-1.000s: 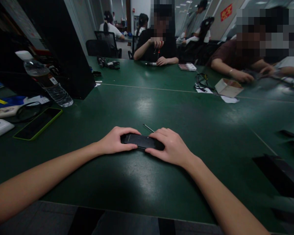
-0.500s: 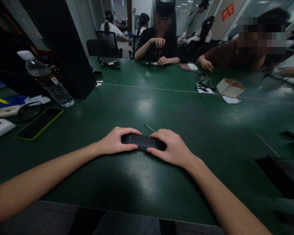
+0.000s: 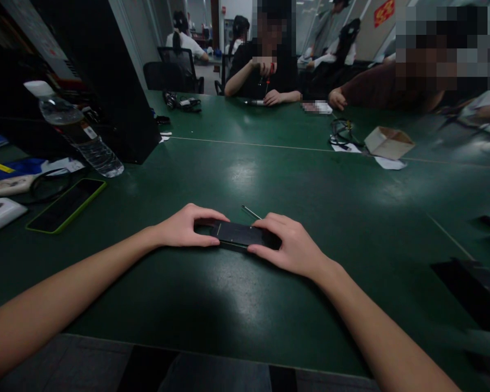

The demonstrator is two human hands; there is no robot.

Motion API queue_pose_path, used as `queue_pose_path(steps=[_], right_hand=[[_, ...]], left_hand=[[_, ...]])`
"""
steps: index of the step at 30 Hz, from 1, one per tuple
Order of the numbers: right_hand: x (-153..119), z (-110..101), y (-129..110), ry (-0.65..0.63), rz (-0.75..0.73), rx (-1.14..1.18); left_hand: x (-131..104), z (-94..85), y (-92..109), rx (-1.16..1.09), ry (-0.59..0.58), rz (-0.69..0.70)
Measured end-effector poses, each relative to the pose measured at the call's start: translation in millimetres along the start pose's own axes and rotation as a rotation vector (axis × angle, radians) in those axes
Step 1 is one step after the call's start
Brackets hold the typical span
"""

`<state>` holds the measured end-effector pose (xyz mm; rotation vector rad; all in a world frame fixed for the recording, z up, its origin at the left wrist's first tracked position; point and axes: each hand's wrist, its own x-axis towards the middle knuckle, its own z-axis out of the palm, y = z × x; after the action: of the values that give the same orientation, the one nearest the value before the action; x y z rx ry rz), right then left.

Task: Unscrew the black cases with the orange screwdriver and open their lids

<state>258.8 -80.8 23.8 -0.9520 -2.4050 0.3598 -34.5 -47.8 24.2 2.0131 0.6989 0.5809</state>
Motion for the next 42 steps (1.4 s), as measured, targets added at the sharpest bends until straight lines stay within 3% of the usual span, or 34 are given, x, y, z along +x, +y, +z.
queue_pose_path(steps=[6, 16, 31, 42], right_hand=[[-0.6, -0.1, 0.2, 0.027, -0.046, -0.043], [-1.3, 0.0, 0.4, 0.025, -0.087, -0.069], [0.2, 7.4, 5.1, 0.079, -0.035, -0.078], [0.2, 7.3, 6.5, 0.118, -0.016, -0.053]], left_hand=[[1.6, -3.2, -5.2, -0.210, -0.013, -0.090], [2.4, -6.3, -4.7, -0.253, -0.062, -0.146], [10.2, 5.6, -2.8, -0.055, 0.096, -0.168], [13.5, 10.5, -8.2, -0.230, 0.234, -0.163]])
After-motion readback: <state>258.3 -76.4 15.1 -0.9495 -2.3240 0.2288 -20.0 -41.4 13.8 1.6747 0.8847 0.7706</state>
